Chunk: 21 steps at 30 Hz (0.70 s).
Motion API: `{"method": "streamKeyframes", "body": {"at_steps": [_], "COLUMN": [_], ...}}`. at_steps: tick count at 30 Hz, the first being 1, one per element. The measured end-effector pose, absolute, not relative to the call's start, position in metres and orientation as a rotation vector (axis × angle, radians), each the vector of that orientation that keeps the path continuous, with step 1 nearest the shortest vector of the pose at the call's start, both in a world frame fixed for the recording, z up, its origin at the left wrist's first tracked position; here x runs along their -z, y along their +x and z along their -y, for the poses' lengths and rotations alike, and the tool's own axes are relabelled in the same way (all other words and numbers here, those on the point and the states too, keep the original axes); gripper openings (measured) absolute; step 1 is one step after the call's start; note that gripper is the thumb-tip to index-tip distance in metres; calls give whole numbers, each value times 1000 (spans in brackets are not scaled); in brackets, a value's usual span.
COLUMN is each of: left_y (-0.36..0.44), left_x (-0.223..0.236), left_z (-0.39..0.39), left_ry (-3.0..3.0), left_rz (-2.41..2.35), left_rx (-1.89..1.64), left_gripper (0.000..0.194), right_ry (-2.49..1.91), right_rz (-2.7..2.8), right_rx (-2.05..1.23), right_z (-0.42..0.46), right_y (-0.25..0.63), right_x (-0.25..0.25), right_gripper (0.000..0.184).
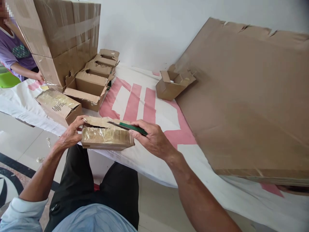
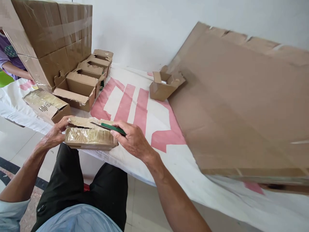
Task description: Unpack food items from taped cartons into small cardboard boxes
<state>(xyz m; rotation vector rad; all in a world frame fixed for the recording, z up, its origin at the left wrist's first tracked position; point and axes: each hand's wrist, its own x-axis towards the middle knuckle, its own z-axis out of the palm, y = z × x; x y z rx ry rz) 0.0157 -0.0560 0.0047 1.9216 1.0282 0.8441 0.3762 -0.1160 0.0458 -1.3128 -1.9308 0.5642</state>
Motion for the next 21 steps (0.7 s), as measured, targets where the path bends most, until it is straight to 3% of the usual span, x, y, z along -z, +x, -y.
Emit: {"method": "streamKeyframes", "body": {"at_steps": [6, 21], "left_y": [17, 17], "left_x": [-10, -5], "left_z": [57, 52], "left_ry": [1947, 1944], "left_rz": [-1039, -1044], "left_rx": [-812, -820], "left_gripper": [40, 44], "right_ry": [-1246, -1653], "right_rz": [2293, 2899], "right_rx": [-423, -44], "right_z": [96, 75], "right_y": [346, 281], "right_x": [-98, -157], "right_gripper": [24, 26]}}
